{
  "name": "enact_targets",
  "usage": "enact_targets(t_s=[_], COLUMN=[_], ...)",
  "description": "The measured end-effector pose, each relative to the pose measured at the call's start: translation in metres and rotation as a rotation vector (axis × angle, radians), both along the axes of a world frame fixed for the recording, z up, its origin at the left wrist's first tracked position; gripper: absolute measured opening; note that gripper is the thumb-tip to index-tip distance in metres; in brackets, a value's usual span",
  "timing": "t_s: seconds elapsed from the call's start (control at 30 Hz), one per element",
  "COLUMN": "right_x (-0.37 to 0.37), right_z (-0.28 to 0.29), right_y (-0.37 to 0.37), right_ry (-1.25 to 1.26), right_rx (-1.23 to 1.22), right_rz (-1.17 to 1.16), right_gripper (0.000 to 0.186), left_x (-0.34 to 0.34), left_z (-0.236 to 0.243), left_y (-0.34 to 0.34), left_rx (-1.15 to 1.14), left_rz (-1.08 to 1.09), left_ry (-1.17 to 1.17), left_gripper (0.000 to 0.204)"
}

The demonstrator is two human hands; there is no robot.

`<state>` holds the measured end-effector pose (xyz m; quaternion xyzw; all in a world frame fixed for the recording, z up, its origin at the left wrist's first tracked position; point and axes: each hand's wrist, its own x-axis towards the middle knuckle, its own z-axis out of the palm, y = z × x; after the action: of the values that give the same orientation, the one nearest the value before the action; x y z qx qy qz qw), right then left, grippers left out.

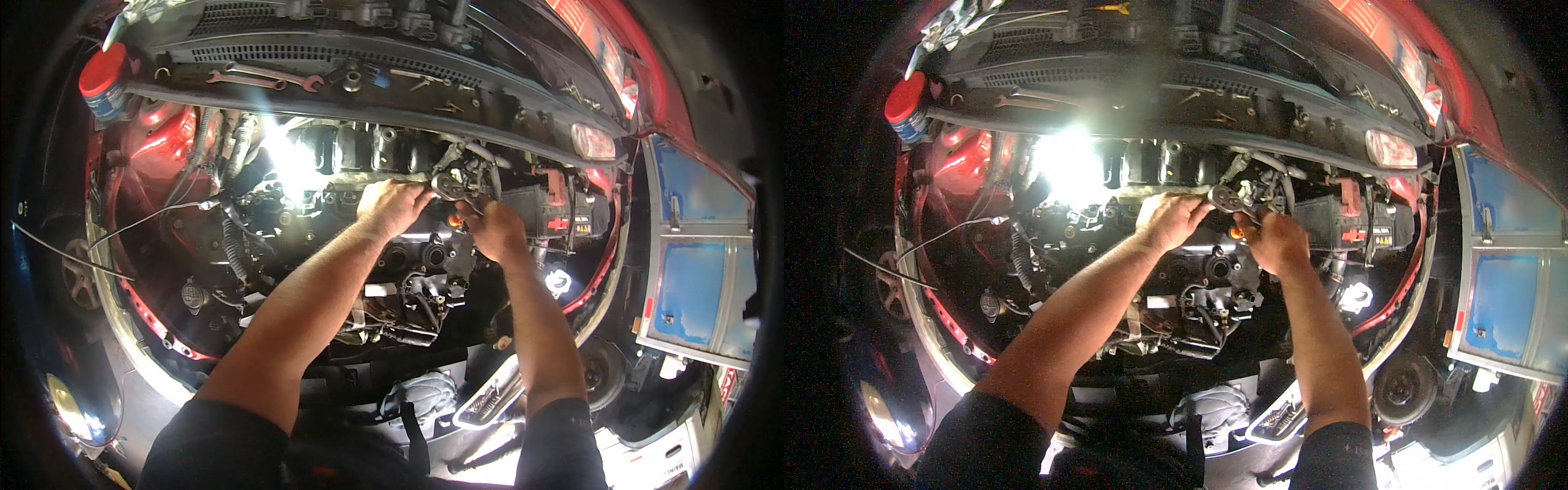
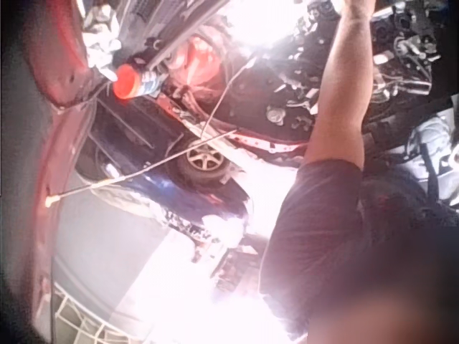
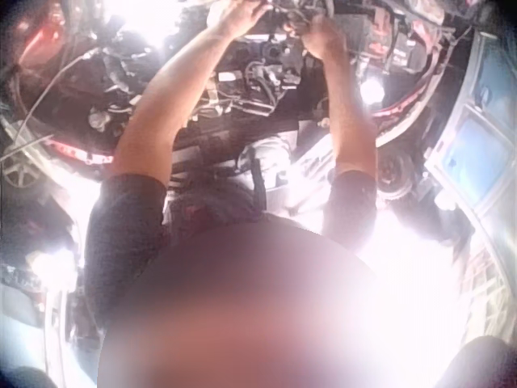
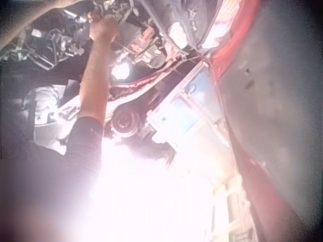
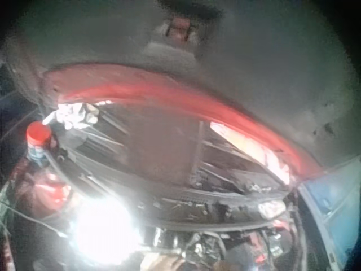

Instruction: The person works on a car engine with the hood open, using a wrench to tighten bolts on the engine block. They then open a small box, remove a gasket, and place it onto the engine. The person continues to adjust components within the engine bay.

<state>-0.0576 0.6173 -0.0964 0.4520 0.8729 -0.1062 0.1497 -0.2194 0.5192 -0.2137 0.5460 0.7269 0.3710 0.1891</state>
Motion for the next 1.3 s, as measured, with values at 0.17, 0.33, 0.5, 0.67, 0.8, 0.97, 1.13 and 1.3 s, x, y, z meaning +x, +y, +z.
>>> enact_targets(t_s=[0.17,0.33,0.5,0.67,0.8,0.97,1.13,1.3], right_x=[-0.006,-0.007,-0.003,0.02,0.028,0.031,0.032,0.03], right_z=[0.006,0.0,-0.004,0.01,0.008,-0.008,-0.006,-0.02], right_y=[-0.019,-0.027,-0.026,0.008,0.026,0.021,0.018,0.0], right_ry=[0.044,0.094,0.12,0.166,0.204,0.393,0.45,0.536], right_rx=[-0.04,-0.031,-0.065,-0.518,-0.787,-0.732,-0.647,-0.686], right_rz=[-0.154,-0.208,-0.194,-0.117,-0.182,-0.114,-0.084,-0.237], right_gripper=[0.059,0.059,0.059,0.052,0.056,0.054,0.044,0.048], left_x=[0.002,0.006,-0.001,-0.024,-0.008,-0.016,-0.018,-0.019], left_z=[0.003,0.007,0.013,0.056,0.092,0.085,0.076,0.078], left_y=[0.001,0.004,0.002,0.017,0.065,0.074,0.078,0.08], left_rx=[-0.121,-0.177,-0.147,0.068,-0.487,-0.252,-0.2,-0.177], left_rz=[0.001,0.012,-0.022,-0.201,-0.445,-0.547,-0.607,-0.69], left_ry=[0.068,0.133,0.07,-0.296,-0.033,0.178,0.182,0.189], left_gripper=[0.031,0.037,0.035,0.04,0.059,0.066,0.06,0.056])
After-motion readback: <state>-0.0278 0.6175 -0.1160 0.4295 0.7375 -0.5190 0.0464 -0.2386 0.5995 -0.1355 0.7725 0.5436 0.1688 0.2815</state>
